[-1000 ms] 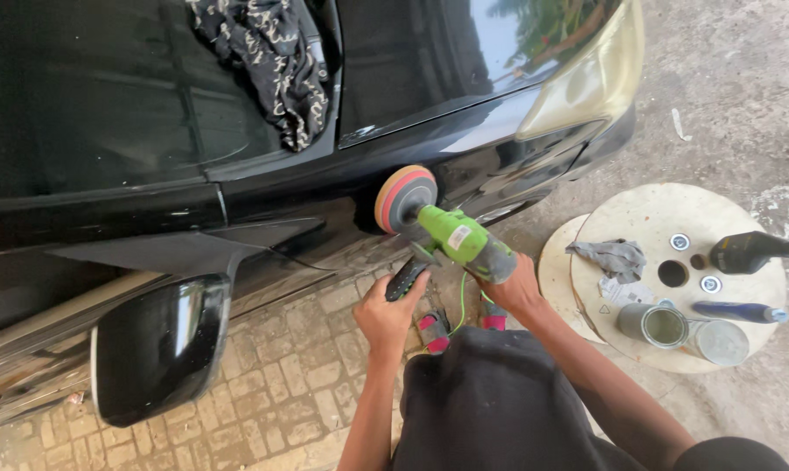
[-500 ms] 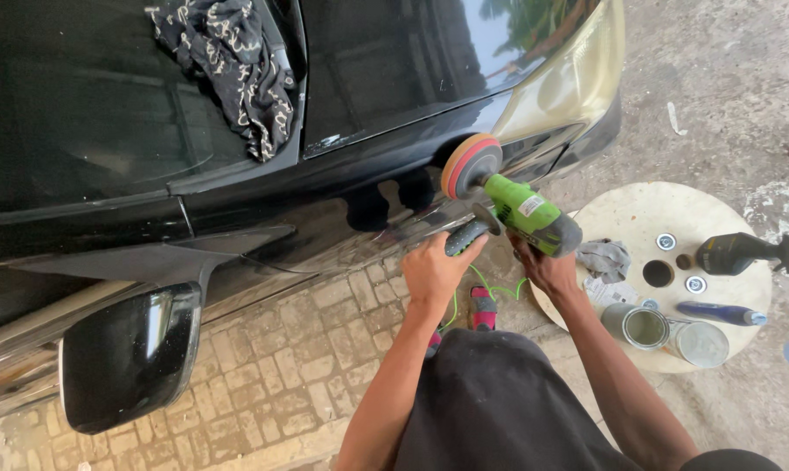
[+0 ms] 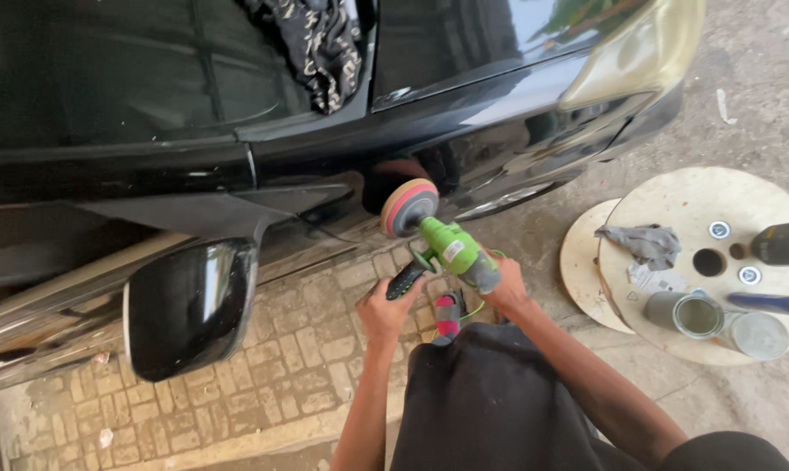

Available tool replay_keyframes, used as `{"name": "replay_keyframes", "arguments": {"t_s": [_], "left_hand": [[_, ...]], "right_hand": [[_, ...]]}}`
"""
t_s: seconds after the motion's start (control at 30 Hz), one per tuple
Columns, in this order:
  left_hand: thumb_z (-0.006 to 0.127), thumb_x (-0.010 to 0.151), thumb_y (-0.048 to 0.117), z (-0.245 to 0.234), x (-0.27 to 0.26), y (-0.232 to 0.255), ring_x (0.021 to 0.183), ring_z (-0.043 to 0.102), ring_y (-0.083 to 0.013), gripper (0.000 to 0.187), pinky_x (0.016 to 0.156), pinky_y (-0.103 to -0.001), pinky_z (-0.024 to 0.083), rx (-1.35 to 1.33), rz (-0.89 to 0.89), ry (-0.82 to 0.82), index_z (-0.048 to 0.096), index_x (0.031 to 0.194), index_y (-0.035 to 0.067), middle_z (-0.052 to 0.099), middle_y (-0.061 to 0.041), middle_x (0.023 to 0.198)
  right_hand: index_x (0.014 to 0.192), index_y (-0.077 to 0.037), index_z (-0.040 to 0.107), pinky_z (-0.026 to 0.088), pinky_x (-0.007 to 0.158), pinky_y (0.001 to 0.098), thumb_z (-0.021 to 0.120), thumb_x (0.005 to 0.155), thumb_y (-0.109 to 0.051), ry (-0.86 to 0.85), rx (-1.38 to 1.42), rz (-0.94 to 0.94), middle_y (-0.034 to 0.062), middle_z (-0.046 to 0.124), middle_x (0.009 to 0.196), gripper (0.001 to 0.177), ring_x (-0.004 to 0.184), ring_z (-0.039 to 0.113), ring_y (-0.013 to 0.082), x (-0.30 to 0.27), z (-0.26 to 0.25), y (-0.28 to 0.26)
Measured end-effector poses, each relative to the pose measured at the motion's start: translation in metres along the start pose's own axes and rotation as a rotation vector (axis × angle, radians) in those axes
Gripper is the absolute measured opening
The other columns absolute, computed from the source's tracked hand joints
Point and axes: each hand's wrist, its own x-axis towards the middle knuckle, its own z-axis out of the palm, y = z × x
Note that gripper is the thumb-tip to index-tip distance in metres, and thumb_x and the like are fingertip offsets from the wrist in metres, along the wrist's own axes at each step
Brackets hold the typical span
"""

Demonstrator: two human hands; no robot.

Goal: The person buffs the fender of a black car using a power polisher, applying consistent circular motion across the panel.

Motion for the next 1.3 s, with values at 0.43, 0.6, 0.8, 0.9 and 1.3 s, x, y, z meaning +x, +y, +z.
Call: {"name": "replay_keyframes", "arguments": {"t_s": [0.43, 0.6, 0.8, 0.9, 1.3], "left_hand": [[0.084, 0.076, 0.058, 0.006, -0.05, -0.107, 0.059, 0.069, -0.0362, 0.052, 0.054, -0.044, 0.053, 0.153, -0.03, -0.145, 0.072, 0.076, 0.007, 0.07, -0.015, 0.066], [0.074, 0.079, 0.071, 0.052, -0.05, -0.096, 0.061, 0.07, -0.0387, 0.066, 0.058, -0.046, 0.056, 0.261, -0.043, -0.347, 0.076, 0.089, 0.006, 0.072, -0.019, 0.068], [0.064, 0.079, 0.077, 0.079, -0.027, -0.084, 0.067, 0.071, -0.0409, 0.07, 0.065, -0.052, 0.056, 0.205, -0.054, -0.569, 0.076, 0.088, 0.008, 0.073, -0.019, 0.073], [0.074, 0.076, 0.07, 0.062, -0.03, -0.084, 0.059, 0.069, -0.0415, 0.067, 0.057, -0.05, 0.055, 0.273, 0.031, -0.417, 0.076, 0.094, 0.006, 0.071, -0.02, 0.065], [0.077, 0.073, 0.066, 0.073, -0.027, -0.068, 0.053, 0.068, -0.0365, 0.059, 0.052, -0.049, 0.053, 0.336, 0.171, -0.299, 0.075, 0.08, 0.008, 0.068, -0.016, 0.058]], "right_hand": [[0.125, -0.017, 0.069, 0.057, 0.074, 0.0459, 0.08, 0.079, -0.035, -0.11, 0.128, 0.112, 0.0133, 0.075, 0.107, 0.05, 0.094, 0.071, 0.0403, -0.027, 0.102, 0.004], [0.107, -0.015, 0.074, 0.058, 0.078, 0.041, 0.082, 0.082, -0.043, -0.128, 0.107, 0.221, 0.0115, 0.078, 0.098, 0.038, 0.092, 0.075, 0.034, -0.04, 0.097, 0.046], [0.119, -0.009, 0.072, 0.055, 0.081, 0.0392, 0.077, 0.087, -0.03, 0.109, 0.3, 0.041, 0.0134, 0.076, 0.105, 0.039, 0.095, 0.073, 0.0334, -0.051, 0.077, 0.044], [0.112, -0.01, 0.074, 0.057, 0.078, 0.0379, 0.082, 0.081, -0.029, 0.009, 0.459, 0.351, 0.0105, 0.079, 0.101, 0.037, 0.092, 0.077, 0.028, -0.044, 0.09, 0.042], [0.118, -0.008, 0.07, 0.056, 0.082, 0.0326, 0.086, 0.08, -0.02, 0.109, 0.566, 0.197, 0.0101, 0.077, 0.107, 0.043, 0.094, 0.074, 0.0213, -0.032, 0.097, 0.069]]}}
